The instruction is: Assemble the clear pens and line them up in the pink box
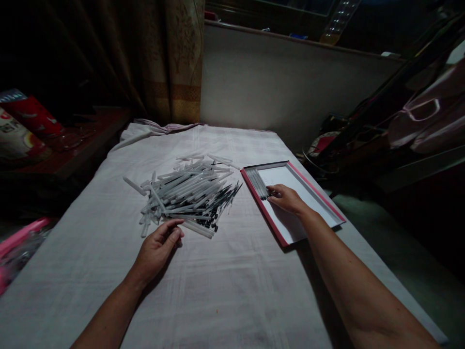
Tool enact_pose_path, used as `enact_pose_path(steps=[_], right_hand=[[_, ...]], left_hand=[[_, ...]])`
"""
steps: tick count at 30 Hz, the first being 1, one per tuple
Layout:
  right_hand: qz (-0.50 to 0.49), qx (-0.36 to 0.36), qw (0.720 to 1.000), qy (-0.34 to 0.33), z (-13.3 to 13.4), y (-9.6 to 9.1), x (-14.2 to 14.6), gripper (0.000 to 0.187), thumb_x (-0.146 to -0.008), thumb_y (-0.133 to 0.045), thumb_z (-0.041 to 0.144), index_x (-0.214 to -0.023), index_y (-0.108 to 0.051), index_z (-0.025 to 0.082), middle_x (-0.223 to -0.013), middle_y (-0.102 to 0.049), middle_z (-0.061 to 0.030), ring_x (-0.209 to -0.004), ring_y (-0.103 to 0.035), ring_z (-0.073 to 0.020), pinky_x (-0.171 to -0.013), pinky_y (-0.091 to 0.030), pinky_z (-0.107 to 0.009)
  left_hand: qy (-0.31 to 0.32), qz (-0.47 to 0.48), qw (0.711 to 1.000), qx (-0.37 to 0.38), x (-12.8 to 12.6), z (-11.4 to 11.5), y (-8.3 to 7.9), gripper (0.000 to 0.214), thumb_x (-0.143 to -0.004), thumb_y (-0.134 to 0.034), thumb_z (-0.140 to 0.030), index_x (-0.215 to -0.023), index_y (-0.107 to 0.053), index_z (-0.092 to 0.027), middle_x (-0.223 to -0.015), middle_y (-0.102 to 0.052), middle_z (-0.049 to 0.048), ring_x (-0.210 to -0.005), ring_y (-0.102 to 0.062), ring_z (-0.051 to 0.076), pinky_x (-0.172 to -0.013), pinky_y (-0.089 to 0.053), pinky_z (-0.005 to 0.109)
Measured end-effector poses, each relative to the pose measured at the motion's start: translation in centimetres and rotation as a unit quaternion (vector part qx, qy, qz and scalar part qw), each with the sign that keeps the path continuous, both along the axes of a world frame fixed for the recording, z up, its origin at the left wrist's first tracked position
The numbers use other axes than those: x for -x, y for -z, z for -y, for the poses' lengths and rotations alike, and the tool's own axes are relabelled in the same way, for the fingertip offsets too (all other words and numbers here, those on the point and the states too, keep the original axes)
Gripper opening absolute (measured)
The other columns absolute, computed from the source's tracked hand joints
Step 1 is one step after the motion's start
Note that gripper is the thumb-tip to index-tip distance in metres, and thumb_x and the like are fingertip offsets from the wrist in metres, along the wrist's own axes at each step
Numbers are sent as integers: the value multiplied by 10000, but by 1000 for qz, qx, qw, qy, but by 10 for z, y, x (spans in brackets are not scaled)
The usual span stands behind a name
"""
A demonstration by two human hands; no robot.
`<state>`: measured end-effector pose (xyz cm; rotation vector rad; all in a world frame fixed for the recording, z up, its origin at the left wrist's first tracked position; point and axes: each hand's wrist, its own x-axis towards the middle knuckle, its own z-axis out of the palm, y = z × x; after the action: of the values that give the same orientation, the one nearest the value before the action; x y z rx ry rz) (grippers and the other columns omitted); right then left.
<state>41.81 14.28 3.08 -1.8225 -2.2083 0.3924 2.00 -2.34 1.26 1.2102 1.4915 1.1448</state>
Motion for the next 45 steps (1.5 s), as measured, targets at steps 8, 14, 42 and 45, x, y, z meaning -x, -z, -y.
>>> enact_pose_path(steps=[8, 14, 42, 45], right_hand=[[15, -70, 996, 45, 13, -21, 22, 383, -832, -652, 190, -1207, -721, 215, -1169, -719, -95, -917, -710, -218, -799, -541, -309], [-109, -134, 980, -100, 46, -29, 94, 204, -905, -590, 202, -1004, -768, 210, -1017, -755, -85, -905, -703, -204, -812, -524, -302], [-349, 130, 910, -180, 107, -7, 148, 148, -858, -630, 253, -873, -754, 173, -811, -707, -35, -725, -637, -148, -643, -472, -249], [-321, 122, 924, -168, 99, -6, 140, 191, -902, -592, 268, -883, -756, 172, -838, -734, -45, -768, -661, -158, -697, -495, -259]], left_hand=[[-1, 9, 1000, -4, 0, 0, 2, 476, -810, -682, -540, -1131, -677, -189, -796, -657, 25, -679, -604, 144, -617, -499, 257], [1, 10, 1000, -12, -1, -1, -3, 451, -809, -677, -531, -1108, -686, -195, -786, -655, 19, -668, -602, 143, -628, -501, 268], [102, -433, 833, -329, -7, 10, 1, 226, -984, -525, -275, -1146, -660, -192, -917, -751, 56, -829, -670, 214, -849, -467, 369], [90, -433, 839, -318, -6, 10, 4, 236, -995, -508, -292, -1139, -661, -185, -923, -754, 65, -837, -679, 220, -824, -478, 369]])
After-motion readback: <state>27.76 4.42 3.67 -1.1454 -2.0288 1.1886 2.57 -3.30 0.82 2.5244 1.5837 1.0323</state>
